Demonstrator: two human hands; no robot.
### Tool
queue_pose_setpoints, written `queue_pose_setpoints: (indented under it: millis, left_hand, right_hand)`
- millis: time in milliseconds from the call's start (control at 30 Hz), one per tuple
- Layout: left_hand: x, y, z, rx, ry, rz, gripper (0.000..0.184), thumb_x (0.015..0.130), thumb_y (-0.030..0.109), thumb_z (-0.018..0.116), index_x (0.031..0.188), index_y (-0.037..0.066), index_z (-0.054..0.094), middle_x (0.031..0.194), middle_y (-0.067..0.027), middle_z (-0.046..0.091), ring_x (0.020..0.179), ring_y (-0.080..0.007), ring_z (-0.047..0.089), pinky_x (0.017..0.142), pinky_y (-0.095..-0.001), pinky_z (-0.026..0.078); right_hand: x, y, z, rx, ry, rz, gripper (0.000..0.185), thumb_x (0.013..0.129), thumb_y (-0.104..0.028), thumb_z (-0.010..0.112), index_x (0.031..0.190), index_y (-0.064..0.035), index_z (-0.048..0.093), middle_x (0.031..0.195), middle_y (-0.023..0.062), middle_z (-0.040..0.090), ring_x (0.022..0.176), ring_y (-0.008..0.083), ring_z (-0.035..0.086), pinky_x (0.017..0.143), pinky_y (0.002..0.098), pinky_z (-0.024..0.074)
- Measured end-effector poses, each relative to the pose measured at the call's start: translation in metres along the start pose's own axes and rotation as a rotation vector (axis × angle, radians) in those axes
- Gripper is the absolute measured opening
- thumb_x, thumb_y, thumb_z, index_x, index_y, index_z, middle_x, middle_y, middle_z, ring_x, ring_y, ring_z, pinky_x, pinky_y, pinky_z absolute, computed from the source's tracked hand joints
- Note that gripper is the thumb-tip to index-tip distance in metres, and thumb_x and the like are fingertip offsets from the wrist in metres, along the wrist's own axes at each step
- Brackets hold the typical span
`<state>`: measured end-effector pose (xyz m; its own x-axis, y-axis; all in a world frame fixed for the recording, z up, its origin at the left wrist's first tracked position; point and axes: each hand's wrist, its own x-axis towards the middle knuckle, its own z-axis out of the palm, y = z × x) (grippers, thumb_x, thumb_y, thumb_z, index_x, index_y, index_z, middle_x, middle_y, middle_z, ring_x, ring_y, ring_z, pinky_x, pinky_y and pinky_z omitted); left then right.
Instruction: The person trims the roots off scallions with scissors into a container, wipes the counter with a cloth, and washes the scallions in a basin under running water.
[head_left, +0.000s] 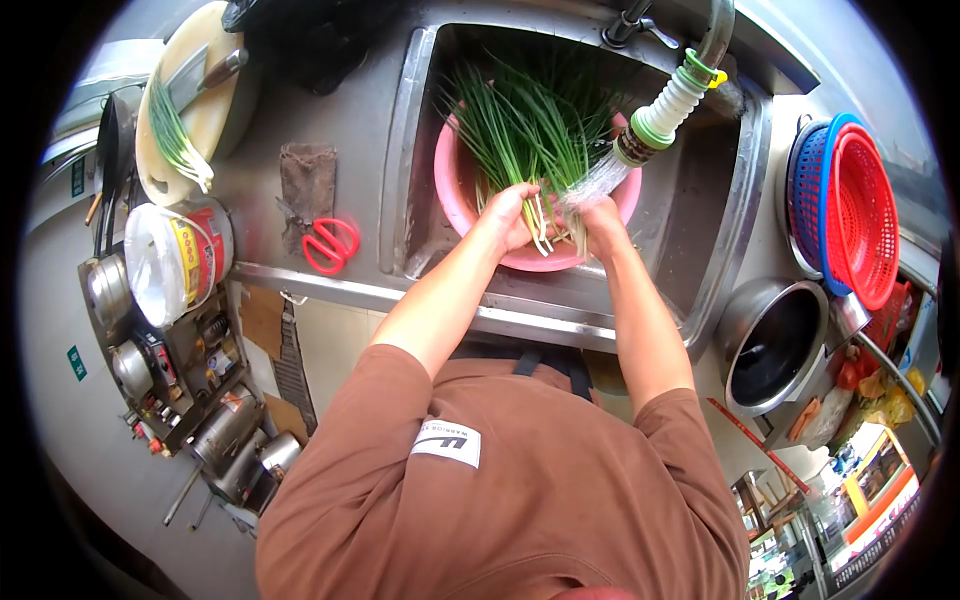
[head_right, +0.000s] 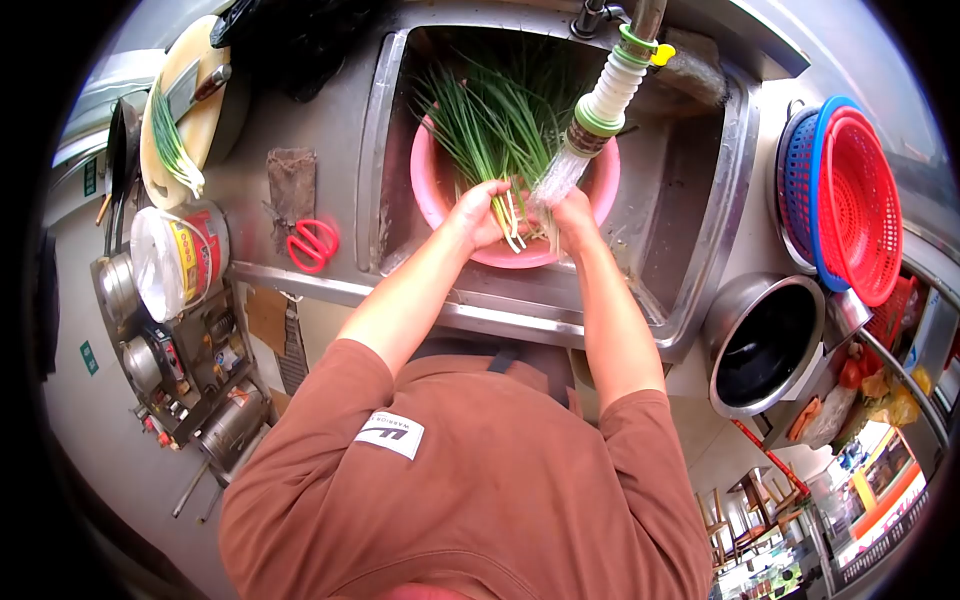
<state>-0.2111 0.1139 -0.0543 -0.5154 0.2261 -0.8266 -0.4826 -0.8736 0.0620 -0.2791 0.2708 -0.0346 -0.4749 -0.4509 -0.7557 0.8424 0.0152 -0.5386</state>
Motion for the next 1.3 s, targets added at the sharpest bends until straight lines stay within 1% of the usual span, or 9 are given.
queue_pose_setpoints:
  millis: [300,400,633,700,833,900,1133,1233,1300]
  left_hand:
    - [-0.015,-0.008,0.018,0.185,-0.162,0.083,0.036,0.093,0.028,0.063,0.121,0.006,0.057,0.112,-0.0132,0.065,0.100,-0.0303,0.065,0.084,-0.0555,0.052]
    - [0.005,-0.009,0.007,0.158,-0.056,0.116,0.028,0.094,0.019,0.062,0.117,0.003,0.057,0.100,-0.0135,0.065,0.091,-0.0304,0.064,0.077,-0.0523,0.055]
    - [-0.003,-0.001,0.030,0.114,-0.222,-0.098,0.050,0.096,0.020,0.047,0.138,-0.006,0.039,0.139,-0.0200,0.046,0.130,-0.0303,0.045,0.113,-0.0433,0.035]
    - [0.062,0.027,-0.025,0.080,-0.716,-0.319,0.037,0.098,0.014,0.046,0.129,-0.005,0.044,0.125,-0.0155,0.052,0.121,-0.0248,0.050,0.107,-0.0391,0.039]
    - [0.041,0.033,0.015,-0.034,-0.073,-0.196,0.044,0.091,0.007,0.057,0.130,-0.004,0.042,0.128,-0.0128,0.051,0.123,-0.0219,0.048,0.105,-0.0381,0.041]
    - [0.066,0.041,0.021,0.143,-0.079,-0.185,0.040,0.090,0.007,0.059,0.127,-0.003,0.048,0.125,-0.0132,0.056,0.120,-0.0224,0.052,0.104,-0.0394,0.042]
    - [0.090,0.047,0.032,0.453,-0.410,-0.225,0.017,0.090,0.012,0.065,0.101,-0.001,0.063,0.097,-0.0096,0.067,0.094,-0.0202,0.063,0.092,-0.0364,0.050]
    - [0.058,0.063,0.034,0.428,-0.374,-0.156,0.017,0.092,0.014,0.063,0.103,0.001,0.062,0.093,-0.0088,0.067,0.091,-0.0219,0.064,0.085,-0.0389,0.054]
    - [-0.043,0.020,0.097,0.648,-0.067,0.058,0.029,0.094,0.020,0.057,0.113,-0.001,0.062,0.101,-0.0168,0.065,0.091,-0.0282,0.065,0.081,-0.0446,0.057]
  right_hand:
    - [0.000,0.021,0.007,-0.256,0.171,-0.274,0.031,0.086,-0.007,0.068,0.116,-0.0020,0.061,0.098,0.0063,0.065,0.087,0.0183,0.064,0.075,0.0325,0.0558]
    - [0.003,0.022,0.012,-0.124,0.273,-0.290,0.015,0.090,-0.008,0.059,0.100,-0.0007,0.067,0.081,0.0079,0.069,0.067,0.0170,0.065,0.057,0.0339,0.0534]
    - [0.002,0.024,0.036,-1.116,0.517,-0.438,0.021,0.073,-0.021,0.068,0.084,-0.0031,0.071,0.090,0.0217,0.068,0.090,0.0371,0.067,0.077,0.0469,0.0546]
    - [-0.005,0.030,0.037,-1.044,0.571,-0.501,0.020,0.069,-0.021,0.071,0.081,-0.0053,0.071,0.087,0.0192,0.068,0.089,0.0364,0.066,0.074,0.0470,0.0544]
    - [-0.024,0.021,0.033,-1.026,0.678,-0.663,0.025,0.067,-0.023,0.071,0.087,-0.0083,0.072,0.093,0.0151,0.070,0.090,0.0337,0.067,0.079,0.0445,0.0529]
    - [-0.016,0.030,0.023,-0.874,0.912,-0.654,0.025,0.075,-0.026,0.066,0.090,-0.0067,0.071,0.096,0.0166,0.069,0.090,0.0318,0.068,0.083,0.0436,0.0515]
    - [-0.039,0.029,-0.001,-0.425,0.669,-0.279,0.036,0.083,-0.039,0.061,0.091,-0.0056,0.072,0.089,0.0218,0.069,0.089,0.0352,0.068,0.080,0.0447,0.0524]
    - [-0.004,0.044,0.000,-0.595,0.478,-0.493,0.035,0.091,-0.034,0.053,0.093,-0.0057,0.072,0.091,0.0197,0.069,0.085,0.0307,0.067,0.077,0.0422,0.0524]
    - [-0.045,0.023,0.019,-0.004,0.267,-0.172,0.025,0.096,-0.028,0.052,0.094,-0.0113,0.071,0.085,0.0075,0.069,0.075,0.0182,0.062,0.067,0.0385,0.0527]
